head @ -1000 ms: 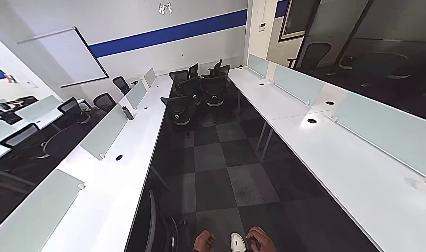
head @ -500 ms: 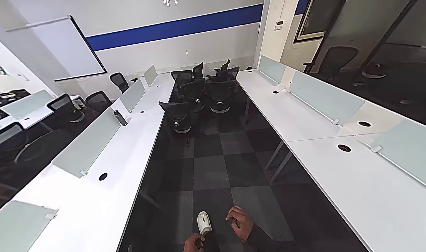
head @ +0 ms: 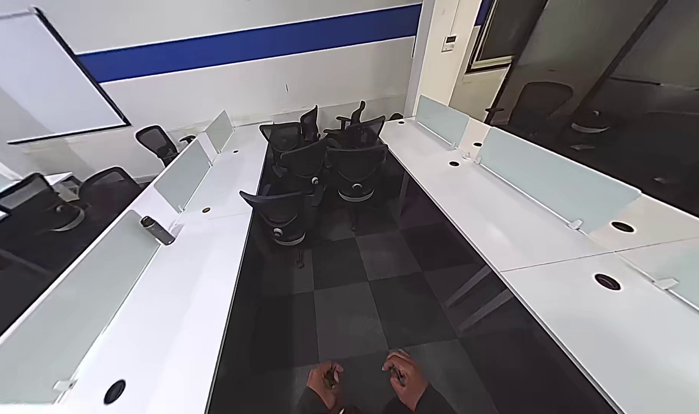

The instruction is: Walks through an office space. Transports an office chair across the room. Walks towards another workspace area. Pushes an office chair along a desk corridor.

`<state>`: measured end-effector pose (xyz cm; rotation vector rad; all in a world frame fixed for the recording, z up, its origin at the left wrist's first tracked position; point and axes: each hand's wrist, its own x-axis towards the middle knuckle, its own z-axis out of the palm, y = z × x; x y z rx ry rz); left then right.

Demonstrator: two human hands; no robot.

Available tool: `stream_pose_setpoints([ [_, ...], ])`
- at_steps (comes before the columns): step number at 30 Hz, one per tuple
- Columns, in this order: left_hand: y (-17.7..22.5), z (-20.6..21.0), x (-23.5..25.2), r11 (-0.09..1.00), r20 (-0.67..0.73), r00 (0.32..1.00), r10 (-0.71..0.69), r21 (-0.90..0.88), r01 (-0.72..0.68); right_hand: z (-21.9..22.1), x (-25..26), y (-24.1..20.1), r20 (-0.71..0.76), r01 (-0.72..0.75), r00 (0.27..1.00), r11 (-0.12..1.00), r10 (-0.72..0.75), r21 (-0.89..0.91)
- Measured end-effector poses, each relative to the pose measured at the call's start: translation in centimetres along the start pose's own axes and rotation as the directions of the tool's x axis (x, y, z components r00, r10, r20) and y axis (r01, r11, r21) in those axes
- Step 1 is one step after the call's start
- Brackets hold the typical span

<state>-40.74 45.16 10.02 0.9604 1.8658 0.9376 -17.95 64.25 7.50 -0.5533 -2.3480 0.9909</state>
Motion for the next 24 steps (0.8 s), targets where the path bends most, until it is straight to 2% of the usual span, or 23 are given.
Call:
stream_pose_setpoints([
  [4, 1.3, -3.1, 7.9, 0.987, -0.040, 0.996, 0.085, -0.134, -0.090, 0.0, 4.7, 4.1, -0.031, -0.109, 0.993, 0.993, 0.111, 0.052],
  [8, 2.6, -4.1, 15.8, 0.988, -0.052, 0.996, 0.076, -0.130, -0.082, -0.4, 10.8, 8.9, -0.046, -0.134, 0.990, 0.991, 0.134, 0.015],
  [12, 4.3, -5.4, 23.3, 0.994, -0.028, 0.999, 0.021, -0.106, -0.024, -1.0, 19.2, 13.6, -0.029, -0.145, 0.989, 0.989, 0.146, 0.007],
  [16, 7.2, -8.5, 30.2, 0.992, -0.092, 0.996, 0.012, -0.126, -0.023, -1.5, 30.7, 17.2, -0.011, -0.040, 0.999, 0.999, 0.040, 0.034],
  [20, 8.7, -11.2, 36.4, 0.986, -0.176, 0.984, 0.001, -0.162, -0.030, -2.5, 41.9, 18.2, 0.021, 0.186, 0.982, 0.981, -0.187, 0.044],
  [24, 9.7, -13.5, 42.9, 0.980, -0.147, 0.989, -0.002, -0.195, -0.027, -2.7, 50.3, 19.0, 0.011, 0.294, 0.956, 0.954, -0.295, 0.055],
])
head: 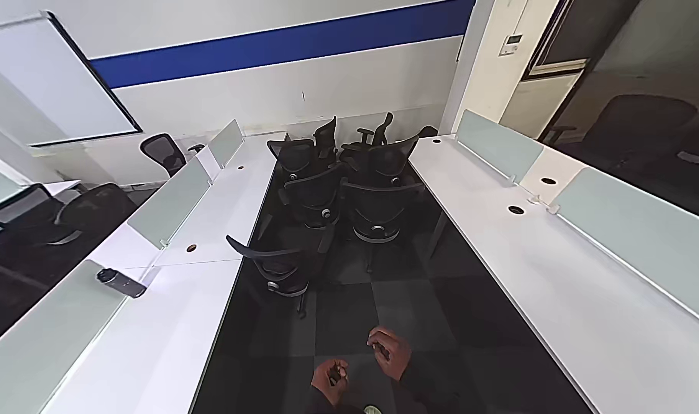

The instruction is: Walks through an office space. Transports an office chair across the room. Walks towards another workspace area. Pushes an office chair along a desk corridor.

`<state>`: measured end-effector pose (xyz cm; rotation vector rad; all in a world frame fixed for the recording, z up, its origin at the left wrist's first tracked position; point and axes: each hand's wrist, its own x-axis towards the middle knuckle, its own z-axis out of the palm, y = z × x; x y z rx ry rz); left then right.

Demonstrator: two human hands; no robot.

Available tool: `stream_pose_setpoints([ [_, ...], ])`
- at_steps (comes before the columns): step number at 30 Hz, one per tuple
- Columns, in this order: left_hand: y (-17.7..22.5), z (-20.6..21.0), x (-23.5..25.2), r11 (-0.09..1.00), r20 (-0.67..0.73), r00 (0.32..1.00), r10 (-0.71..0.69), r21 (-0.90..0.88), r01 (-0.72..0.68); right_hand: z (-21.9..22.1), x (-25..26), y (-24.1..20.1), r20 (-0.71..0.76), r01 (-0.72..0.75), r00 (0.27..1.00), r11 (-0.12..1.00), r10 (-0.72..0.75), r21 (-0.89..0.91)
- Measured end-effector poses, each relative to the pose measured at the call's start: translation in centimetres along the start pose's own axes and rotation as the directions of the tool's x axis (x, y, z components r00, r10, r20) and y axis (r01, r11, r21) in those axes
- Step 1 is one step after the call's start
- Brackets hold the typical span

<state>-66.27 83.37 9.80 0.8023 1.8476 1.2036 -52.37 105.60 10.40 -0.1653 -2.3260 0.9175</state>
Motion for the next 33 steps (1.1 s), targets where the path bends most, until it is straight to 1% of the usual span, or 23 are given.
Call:
stream_pose_setpoints([
  [2, 0.2, -0.5, 3.4, 1.000, 0.028, 1.000, 0.005, 0.008, -0.005, 0.5, 2.1, 2.2, 0.001, 0.004, 1.000, 1.000, -0.004, 0.007],
  [5, 0.8, -1.9, 8.9, 0.999, 0.053, 0.998, 0.041, -0.004, -0.041, 1.2, 5.0, 5.4, 0.002, -0.052, 0.999, 0.999, 0.052, 0.007],
  [9, 0.8, -5.1, 16.2, 0.996, 0.044, 0.997, 0.056, -0.077, -0.052, 2.8, 8.6, 9.5, 0.027, -0.118, 0.992, 0.992, 0.119, -0.047],
  [12, 1.8, -8.0, 22.5, 0.997, 0.073, 0.997, 0.035, -0.075, -0.029, 3.3, 12.3, 12.5, -0.009, -0.189, 0.982, 0.978, 0.189, -0.083],
  [15, 3.3, -11.1, 28.2, 0.999, 0.099, 0.994, 0.046, -0.030, -0.043, 3.6, 15.9, 14.2, -0.033, -0.265, 0.964, 0.958, 0.263, -0.113],
  [18, 4.6, -13.5, 34.0, 0.996, 0.159, 0.984, 0.079, 0.025, -0.084, 3.6, 19.4, 15.7, -0.070, -0.321, 0.947, 0.935, 0.314, -0.149],
  [22, 7.8, -15.6, 40.0, 0.990, 0.209, 0.971, 0.114, 0.057, -0.128, 2.3, 23.6, 17.0, -0.022, -0.482, 0.875, 0.863, 0.484, -0.149],
  [25, 9.4, -15.7, 44.1, 0.988, 0.210, 0.969, 0.130, 0.050, -0.143, 1.0, 25.7, 19.7, -0.017, -0.533, 0.842, 0.826, 0.540, -0.186],
  [27, 10.5, -15.3, 46.7, 0.983, 0.216, 0.964, 0.152, 0.069, -0.171, -0.3, 27.1, 22.1, -0.075, -0.520, 0.853, 0.829, 0.516, -0.207],
  [29, 12.2, -14.8, 49.4, 0.969, 0.253, 0.952, 0.174, 0.129, -0.212, -1.8, 28.9, 24.4, -0.157, -0.492, 0.870, 0.836, 0.467, -0.243],
  [31, 14.3, -14.2, 52.3, 0.934, 0.271, 0.933, 0.237, 0.201, -0.296, -3.7, 31.3, 26.5, -0.236, -0.480, 0.873, 0.839, 0.428, -0.256],
  [33, 16.5, -13.2, 55.5, 0.878, 0.285, 0.898, 0.334, 0.253, -0.407, -5.9, 33.7, 28.8, -0.304, -0.495, 0.857, 0.827, 0.416, -0.265],
])
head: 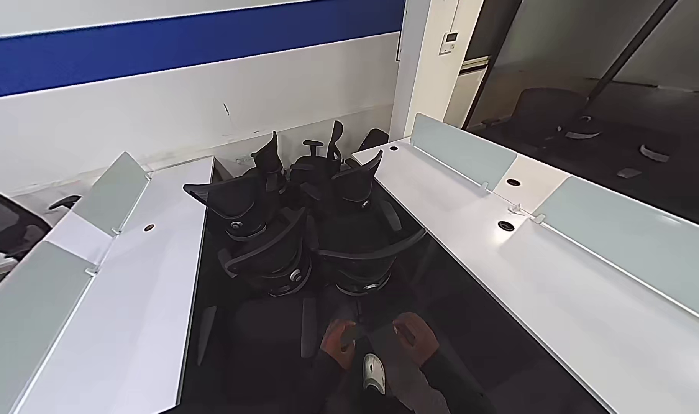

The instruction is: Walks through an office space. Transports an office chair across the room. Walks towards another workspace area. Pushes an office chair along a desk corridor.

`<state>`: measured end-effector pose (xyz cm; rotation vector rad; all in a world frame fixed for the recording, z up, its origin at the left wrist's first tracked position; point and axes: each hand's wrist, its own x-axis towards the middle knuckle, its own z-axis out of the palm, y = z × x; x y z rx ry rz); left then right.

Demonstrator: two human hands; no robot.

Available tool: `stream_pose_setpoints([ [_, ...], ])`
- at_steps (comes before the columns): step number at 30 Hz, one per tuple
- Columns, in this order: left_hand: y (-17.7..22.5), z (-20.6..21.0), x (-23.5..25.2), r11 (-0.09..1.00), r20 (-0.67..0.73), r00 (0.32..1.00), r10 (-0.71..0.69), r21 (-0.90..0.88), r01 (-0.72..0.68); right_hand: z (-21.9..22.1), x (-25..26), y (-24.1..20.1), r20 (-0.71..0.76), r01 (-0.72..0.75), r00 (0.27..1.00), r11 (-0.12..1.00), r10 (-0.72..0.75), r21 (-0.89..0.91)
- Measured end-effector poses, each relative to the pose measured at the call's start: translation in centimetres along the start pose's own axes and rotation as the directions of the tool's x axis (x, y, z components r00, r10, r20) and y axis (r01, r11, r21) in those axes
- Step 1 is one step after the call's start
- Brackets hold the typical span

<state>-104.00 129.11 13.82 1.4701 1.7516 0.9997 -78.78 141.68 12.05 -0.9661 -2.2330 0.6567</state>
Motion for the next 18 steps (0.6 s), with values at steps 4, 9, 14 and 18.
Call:
stream_pose_setpoints([
  [4, 2.0, -1.1, 8.2, 0.976, -0.068, 0.976, 0.205, 0.092, -0.198, -0.3, 8.3, 3.6, -0.191, -0.003, 0.982, 1.000, 0.005, 0.013],
  [9, 5.8, -2.6, 17.2, 0.961, -0.066, 0.969, 0.237, 0.166, -0.224, -1.7, 18.6, 4.4, -0.250, 0.159, 0.958, 0.986, -0.143, 0.045],
  [14, 3.3, -2.1, 27.1, 0.929, 0.037, 0.997, 0.064, 0.364, -0.073, -1.1, 25.8, 7.5, 0.211, -0.019, 0.975, 0.978, 0.064, -0.209],
  [18, -2.2, -1.0, 30.2, 0.643, 0.187, 0.914, -0.360, 0.759, 0.098, 2.8, 26.2, 10.9, 0.519, 0.006, 0.797, 0.856, 0.308, -0.517],
])
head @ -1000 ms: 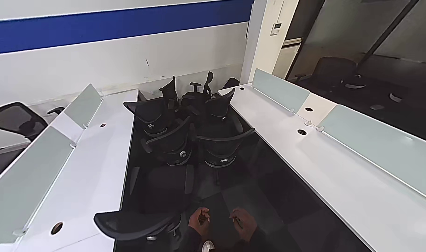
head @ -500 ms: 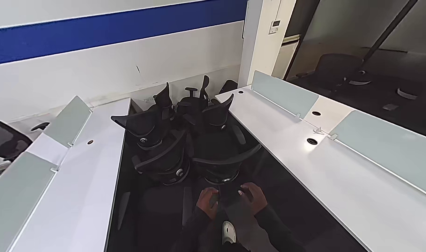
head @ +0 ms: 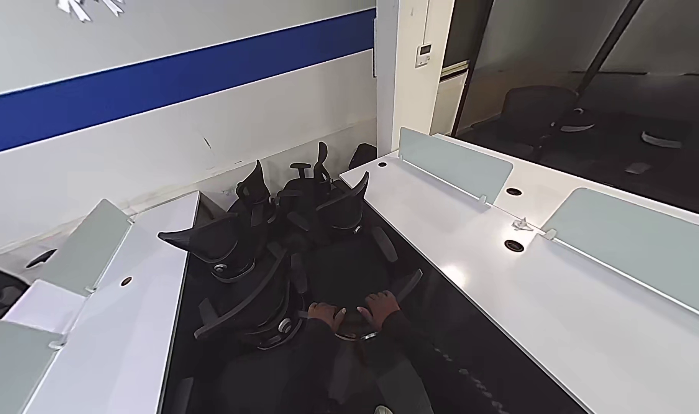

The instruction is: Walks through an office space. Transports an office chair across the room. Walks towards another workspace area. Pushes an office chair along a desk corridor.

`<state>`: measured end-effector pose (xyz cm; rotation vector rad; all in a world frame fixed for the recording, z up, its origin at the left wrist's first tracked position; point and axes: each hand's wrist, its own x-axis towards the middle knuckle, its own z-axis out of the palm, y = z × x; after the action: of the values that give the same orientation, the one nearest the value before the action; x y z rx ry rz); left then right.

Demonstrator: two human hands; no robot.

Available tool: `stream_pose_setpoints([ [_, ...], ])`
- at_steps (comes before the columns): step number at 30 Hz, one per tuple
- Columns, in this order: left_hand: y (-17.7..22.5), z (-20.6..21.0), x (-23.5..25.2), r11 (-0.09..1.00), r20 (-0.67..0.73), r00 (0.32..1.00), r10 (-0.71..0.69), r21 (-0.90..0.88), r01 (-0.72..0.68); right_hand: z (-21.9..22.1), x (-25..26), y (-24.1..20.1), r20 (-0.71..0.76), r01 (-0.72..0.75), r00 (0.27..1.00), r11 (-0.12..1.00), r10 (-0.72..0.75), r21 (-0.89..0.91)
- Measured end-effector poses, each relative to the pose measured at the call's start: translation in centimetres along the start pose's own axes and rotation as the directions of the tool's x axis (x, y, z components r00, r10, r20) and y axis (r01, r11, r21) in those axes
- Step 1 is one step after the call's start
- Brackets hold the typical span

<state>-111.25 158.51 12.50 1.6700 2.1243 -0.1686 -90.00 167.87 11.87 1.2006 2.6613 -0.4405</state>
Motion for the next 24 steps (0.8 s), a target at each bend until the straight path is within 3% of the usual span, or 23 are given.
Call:
stream_pose_setpoints([
  [8, -0.8, 0.4, -0.7, 1.000, 0.059, 0.998, 0.019, 0.021, -0.021, -0.3, -0.5, -0.2, 0.160, 0.042, 0.987, 0.994, -0.026, -0.096],
  [19, -0.9, 2.1, -5.9, 0.969, 0.165, 0.982, 0.094, 0.212, -0.128, 2.2, -6.2, -5.9, 0.148, -0.235, 0.957, 0.966, 0.250, -0.111],
  [24, -2.7, 4.8, -9.9, 0.962, 0.104, 0.985, 0.139, 0.221, -0.159, 5.2, -9.7, -9.0, 0.101, -0.293, 0.948, 0.950, 0.303, -0.104],
])
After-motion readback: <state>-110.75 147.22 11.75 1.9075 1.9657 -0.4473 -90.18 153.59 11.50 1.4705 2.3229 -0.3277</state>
